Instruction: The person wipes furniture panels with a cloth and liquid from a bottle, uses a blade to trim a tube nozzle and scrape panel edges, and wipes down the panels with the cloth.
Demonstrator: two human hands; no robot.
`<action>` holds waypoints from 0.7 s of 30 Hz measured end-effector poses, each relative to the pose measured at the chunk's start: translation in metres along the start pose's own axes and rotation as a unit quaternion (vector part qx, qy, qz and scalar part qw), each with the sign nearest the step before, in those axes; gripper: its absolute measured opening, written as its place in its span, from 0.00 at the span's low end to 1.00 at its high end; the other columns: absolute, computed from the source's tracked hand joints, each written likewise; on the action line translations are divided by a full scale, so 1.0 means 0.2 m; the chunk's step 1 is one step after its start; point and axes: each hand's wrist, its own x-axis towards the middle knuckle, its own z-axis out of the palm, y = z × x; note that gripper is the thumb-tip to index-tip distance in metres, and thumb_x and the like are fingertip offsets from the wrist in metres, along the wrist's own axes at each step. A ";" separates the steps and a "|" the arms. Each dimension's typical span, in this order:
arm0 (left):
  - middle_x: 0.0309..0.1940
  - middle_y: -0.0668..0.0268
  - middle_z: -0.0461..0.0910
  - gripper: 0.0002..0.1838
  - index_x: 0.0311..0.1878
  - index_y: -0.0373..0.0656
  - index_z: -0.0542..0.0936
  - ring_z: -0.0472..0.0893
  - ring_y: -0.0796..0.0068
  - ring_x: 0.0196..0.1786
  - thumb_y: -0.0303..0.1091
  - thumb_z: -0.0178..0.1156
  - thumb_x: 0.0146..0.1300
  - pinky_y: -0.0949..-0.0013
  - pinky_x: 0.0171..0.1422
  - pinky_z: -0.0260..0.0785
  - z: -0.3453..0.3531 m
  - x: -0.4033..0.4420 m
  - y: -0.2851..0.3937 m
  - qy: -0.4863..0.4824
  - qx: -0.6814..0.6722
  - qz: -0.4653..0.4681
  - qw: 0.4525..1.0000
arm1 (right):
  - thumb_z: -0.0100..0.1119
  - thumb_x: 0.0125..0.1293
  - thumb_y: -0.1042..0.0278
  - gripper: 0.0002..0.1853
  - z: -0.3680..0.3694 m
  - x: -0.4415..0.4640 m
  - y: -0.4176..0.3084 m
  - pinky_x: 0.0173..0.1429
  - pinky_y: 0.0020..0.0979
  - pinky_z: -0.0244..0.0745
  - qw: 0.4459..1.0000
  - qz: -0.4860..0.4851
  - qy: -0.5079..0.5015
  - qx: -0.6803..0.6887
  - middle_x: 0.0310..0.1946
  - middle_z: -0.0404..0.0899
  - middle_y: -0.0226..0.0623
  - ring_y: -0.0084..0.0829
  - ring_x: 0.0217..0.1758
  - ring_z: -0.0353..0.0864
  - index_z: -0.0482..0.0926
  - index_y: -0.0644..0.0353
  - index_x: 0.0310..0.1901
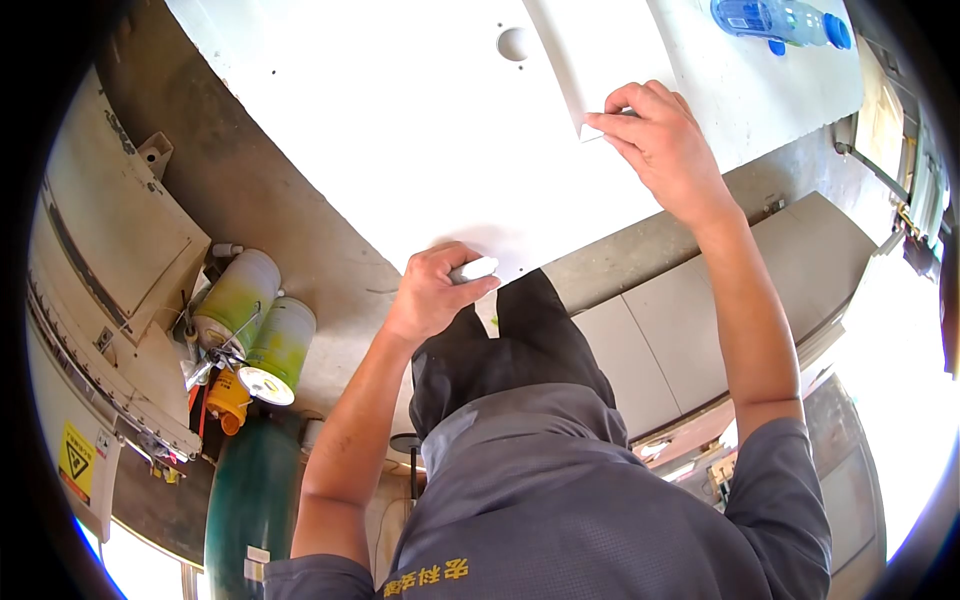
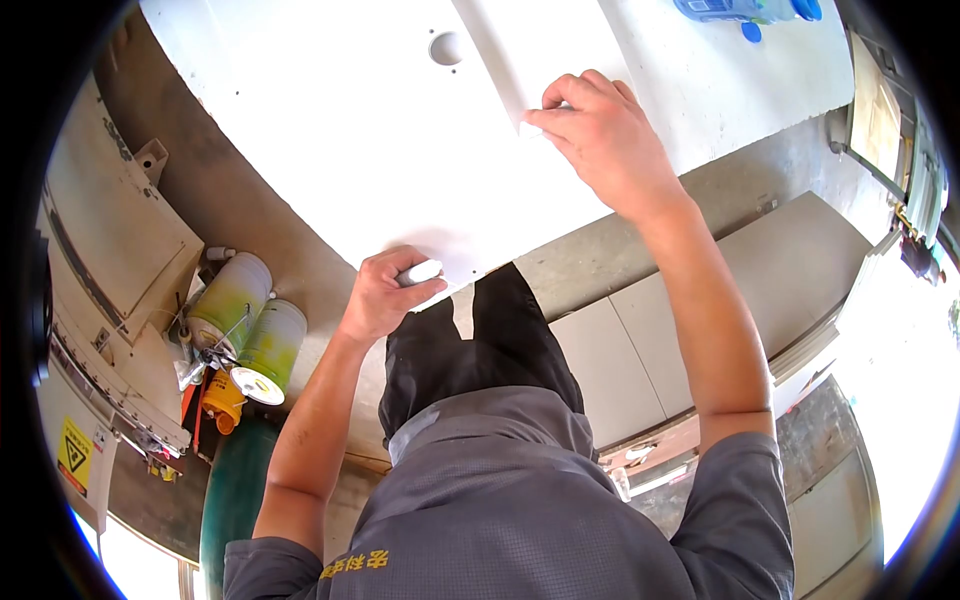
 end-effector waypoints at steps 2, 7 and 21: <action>0.29 0.68 0.79 0.09 0.38 0.36 0.84 0.73 0.81 0.32 0.29 0.72 0.57 0.72 0.39 0.68 0.00 0.00 0.00 0.001 0.003 0.002 1.000 | 0.64 0.62 0.75 0.10 0.01 0.00 0.00 0.55 0.33 0.70 1.000 0.004 0.007 0.030 0.40 0.78 0.25 0.28 0.46 0.75 0.88 0.53 0.44; 0.28 0.69 0.79 0.09 0.38 0.36 0.85 0.73 0.82 0.32 0.30 0.72 0.57 0.73 0.38 0.68 0.00 0.00 -0.01 0.003 0.013 0.010 1.000 | 0.64 0.63 0.73 0.09 -0.02 -0.02 -0.09 0.53 0.32 0.69 0.995 0.055 -0.025 -0.077 0.40 0.79 0.25 0.28 0.46 0.77 0.88 0.52 0.43; 0.28 0.72 0.80 0.07 0.39 0.37 0.85 0.73 0.84 0.32 0.28 0.71 0.59 0.74 0.37 0.68 0.00 0.01 0.00 -0.001 0.016 0.001 1.000 | 0.66 0.62 0.69 0.29 0.03 -0.13 -0.20 0.49 0.36 0.70 0.992 0.070 -0.082 -0.071 0.39 0.78 0.32 0.31 0.45 0.79 0.73 0.49 0.65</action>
